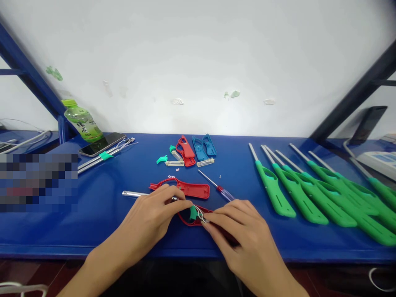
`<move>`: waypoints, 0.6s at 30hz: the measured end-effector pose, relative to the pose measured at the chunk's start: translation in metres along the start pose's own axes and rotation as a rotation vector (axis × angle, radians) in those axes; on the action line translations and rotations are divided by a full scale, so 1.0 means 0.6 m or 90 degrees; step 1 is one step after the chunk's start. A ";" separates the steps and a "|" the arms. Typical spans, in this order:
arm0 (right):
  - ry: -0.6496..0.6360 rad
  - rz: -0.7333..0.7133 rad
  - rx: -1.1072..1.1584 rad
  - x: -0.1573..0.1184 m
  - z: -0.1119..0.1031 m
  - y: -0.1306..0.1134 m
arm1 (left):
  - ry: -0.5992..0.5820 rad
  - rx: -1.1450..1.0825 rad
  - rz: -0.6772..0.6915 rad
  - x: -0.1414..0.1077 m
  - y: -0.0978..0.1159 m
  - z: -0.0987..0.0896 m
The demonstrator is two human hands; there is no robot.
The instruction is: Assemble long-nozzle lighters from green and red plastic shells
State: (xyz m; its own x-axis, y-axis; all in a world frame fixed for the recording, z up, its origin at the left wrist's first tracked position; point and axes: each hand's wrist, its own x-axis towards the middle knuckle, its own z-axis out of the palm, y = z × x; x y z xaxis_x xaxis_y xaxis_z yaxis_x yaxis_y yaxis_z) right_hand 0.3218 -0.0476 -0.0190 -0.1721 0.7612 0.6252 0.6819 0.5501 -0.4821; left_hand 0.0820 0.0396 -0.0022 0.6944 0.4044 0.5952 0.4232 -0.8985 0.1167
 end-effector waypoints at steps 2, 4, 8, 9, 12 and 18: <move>0.002 0.003 0.006 0.000 0.000 0.000 | 0.001 0.000 0.001 0.000 0.001 -0.001; 0.006 0.004 0.009 0.000 0.000 0.001 | 0.000 -0.002 0.002 0.001 0.001 -0.002; 0.011 -0.004 0.008 -0.001 0.000 0.001 | -0.003 -0.009 -0.002 0.003 0.003 -0.003; 0.010 -0.006 0.007 0.000 0.000 0.001 | -0.004 -0.012 -0.003 0.003 0.003 -0.002; 0.005 -0.007 0.005 0.000 -0.001 0.000 | -0.008 -0.020 -0.008 0.000 0.003 0.000; -0.008 0.001 -0.002 0.001 -0.005 -0.005 | -0.035 -0.021 -0.022 -0.004 0.007 0.000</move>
State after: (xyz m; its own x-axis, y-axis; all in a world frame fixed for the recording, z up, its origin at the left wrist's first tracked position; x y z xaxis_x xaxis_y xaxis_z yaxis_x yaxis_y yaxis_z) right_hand 0.3218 -0.0496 -0.0153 -0.1799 0.7659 0.6173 0.6845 0.5482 -0.4806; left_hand 0.0821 0.0347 -0.0032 0.7107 0.4437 0.5460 0.4292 -0.8883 0.1632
